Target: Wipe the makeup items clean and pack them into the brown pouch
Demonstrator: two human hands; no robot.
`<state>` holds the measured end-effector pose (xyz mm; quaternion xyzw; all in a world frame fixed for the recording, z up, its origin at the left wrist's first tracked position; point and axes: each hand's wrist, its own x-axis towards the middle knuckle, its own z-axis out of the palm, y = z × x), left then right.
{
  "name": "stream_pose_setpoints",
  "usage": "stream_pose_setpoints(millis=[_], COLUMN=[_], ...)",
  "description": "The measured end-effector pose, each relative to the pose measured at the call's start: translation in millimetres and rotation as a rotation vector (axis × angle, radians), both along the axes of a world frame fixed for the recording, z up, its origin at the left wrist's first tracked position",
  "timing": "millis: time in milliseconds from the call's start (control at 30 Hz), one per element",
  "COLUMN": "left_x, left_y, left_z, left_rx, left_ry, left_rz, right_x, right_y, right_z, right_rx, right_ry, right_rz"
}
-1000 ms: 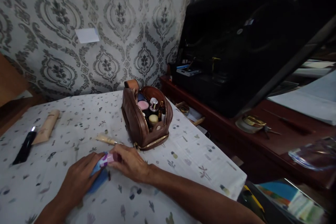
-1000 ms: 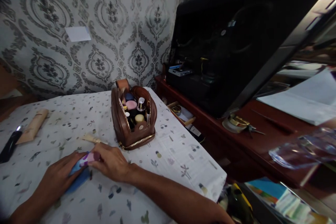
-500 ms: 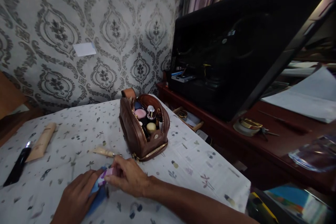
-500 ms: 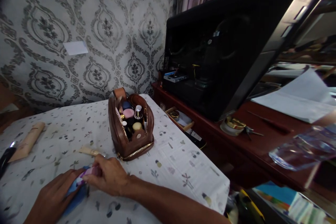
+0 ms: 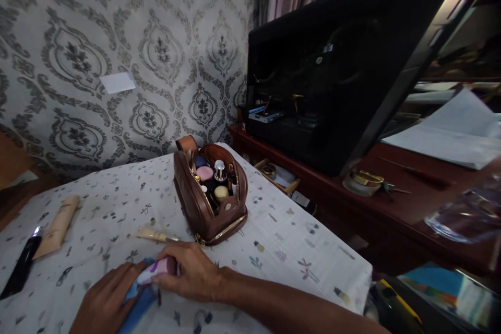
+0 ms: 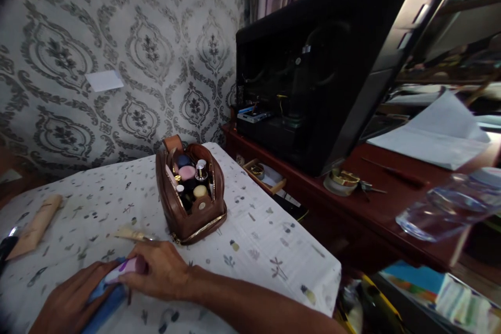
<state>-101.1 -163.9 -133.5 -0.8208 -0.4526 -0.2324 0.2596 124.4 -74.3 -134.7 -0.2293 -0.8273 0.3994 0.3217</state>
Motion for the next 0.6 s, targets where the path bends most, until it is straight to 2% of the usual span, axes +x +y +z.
stream_pose_setpoints(millis=[133,233,300,367,500,600], left_x=[-12,-11,-8,-6,-2,5], left_y=[-4,-8,-9,-8,-5,-2], left_z=[5.3,9.5,11.9,14.5,23.0,29.7], left_rx=[-0.218,-0.5,-0.625,-0.637,-0.522,-0.554], left_ry=[-0.17,-0.414,-0.603,-0.819,-1.161,-1.268], left_rz=[0.104,0.242,0.34,0.461,0.702,0.729], right_x=[4,7,9,9,11,13], right_y=[1,1,1,2,2,1], right_z=[12,18,20,22,26,30], right_rx=[-0.008,-0.007,0.0,0.011,0.054,0.065], right_ry=[-0.011,-0.028,-0.043,-0.059,-0.065,-0.023], right_rz=[-0.043,-0.034,-0.031,-0.033,-0.044,-0.045])
